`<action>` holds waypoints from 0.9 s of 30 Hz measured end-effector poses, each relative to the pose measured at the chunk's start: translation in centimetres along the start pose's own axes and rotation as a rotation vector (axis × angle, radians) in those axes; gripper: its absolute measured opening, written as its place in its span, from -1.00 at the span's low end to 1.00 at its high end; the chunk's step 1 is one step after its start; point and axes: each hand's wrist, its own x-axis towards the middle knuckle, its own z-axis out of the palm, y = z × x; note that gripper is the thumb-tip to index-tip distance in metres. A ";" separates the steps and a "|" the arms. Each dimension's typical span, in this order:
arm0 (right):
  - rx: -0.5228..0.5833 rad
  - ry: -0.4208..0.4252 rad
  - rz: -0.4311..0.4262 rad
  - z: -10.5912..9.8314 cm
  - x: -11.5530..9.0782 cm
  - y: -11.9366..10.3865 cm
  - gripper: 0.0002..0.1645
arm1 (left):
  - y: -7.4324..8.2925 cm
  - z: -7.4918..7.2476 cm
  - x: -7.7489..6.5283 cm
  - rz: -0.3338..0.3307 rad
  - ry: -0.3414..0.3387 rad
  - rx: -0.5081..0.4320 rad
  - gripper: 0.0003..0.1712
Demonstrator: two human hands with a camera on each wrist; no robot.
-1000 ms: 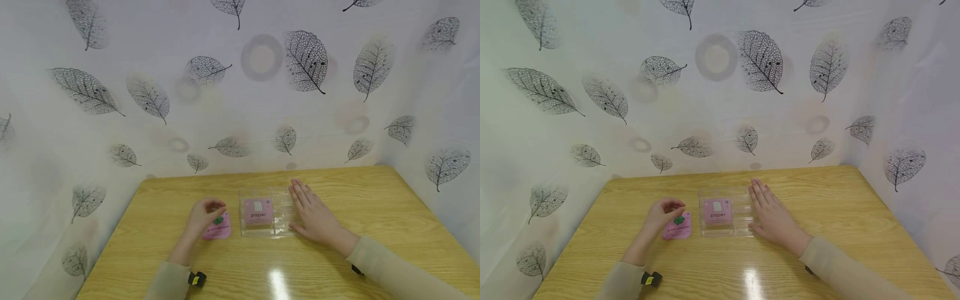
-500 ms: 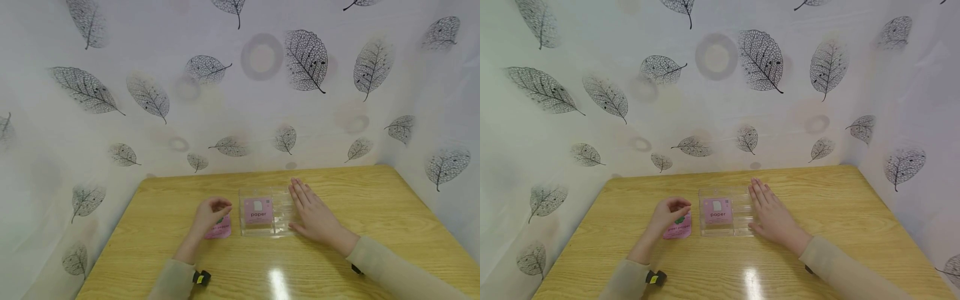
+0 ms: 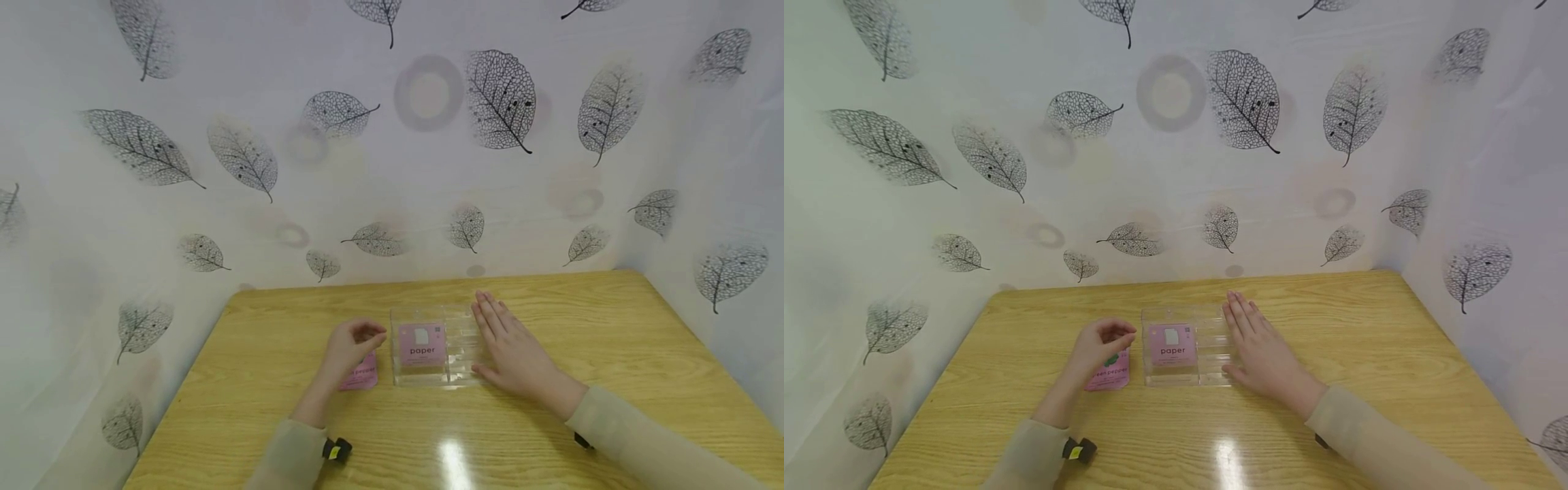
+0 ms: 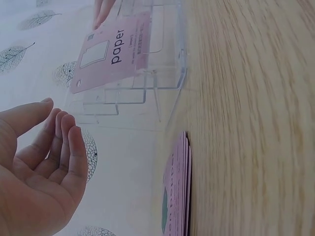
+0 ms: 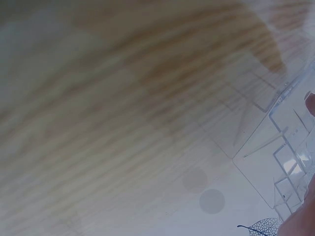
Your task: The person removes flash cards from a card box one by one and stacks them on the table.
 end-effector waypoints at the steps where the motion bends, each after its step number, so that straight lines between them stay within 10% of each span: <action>1: 0.000 0.001 -0.001 0.0 0.0 0.0 0.40 | 0.0 0.1 0.0 0.002 0.000 -0.003 -0.90; 16: -0.011 0.126 -0.045 0.4 -0.1 0.1 0.44 | 0.2 1.0 0.7 -0.001 -0.015 -0.010 -0.87; 27: -0.003 0.035 -0.012 0.1 -0.1 0.0 0.41 | 0.3 1.5 1.2 -0.031 -0.020 -0.016 -0.85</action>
